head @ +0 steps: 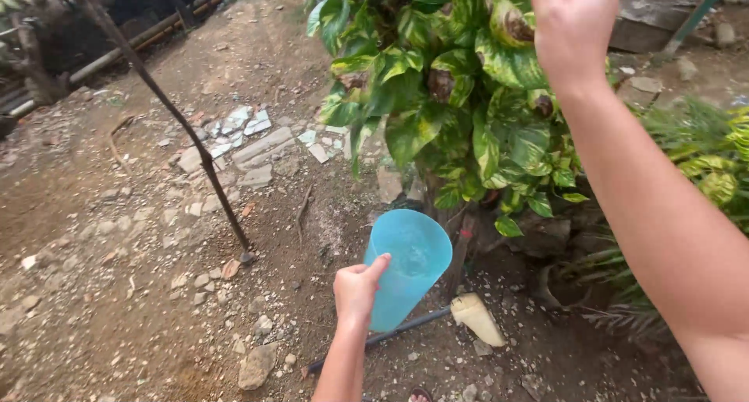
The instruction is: Watering various plants in an outdoor yard using a plastic pitcher.
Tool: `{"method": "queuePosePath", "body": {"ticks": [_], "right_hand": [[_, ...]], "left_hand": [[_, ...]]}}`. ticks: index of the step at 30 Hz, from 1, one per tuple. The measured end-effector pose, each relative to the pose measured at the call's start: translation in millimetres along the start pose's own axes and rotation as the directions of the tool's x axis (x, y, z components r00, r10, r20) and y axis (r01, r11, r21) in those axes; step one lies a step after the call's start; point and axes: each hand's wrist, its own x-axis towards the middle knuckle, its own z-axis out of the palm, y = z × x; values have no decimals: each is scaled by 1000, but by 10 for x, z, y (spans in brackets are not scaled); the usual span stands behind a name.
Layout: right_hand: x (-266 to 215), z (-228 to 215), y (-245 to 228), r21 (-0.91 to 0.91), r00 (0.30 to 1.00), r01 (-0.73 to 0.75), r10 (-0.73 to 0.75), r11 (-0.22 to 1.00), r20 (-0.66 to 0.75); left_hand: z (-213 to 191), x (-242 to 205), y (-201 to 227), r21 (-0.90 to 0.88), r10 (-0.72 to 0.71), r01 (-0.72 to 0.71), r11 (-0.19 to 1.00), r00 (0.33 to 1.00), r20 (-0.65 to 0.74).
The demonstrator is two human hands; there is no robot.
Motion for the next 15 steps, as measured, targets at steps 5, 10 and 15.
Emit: {"method": "queuePosePath", "body": {"ticks": [5,10,15], "right_hand": [[-1200,534,-492,-148,183,-722,392,676,901],[-2830,1356,251,-396,-322,-466,265,791,909],[-1177,1055,-292,-221,8,-918,572,330,820]], "left_hand": [[41,165,15,89,19,-14,996,998,-61],[47,553,97,148,84,-80,986,996,-19],[-140,677,320,74,93,-99,992,992,82]]}}
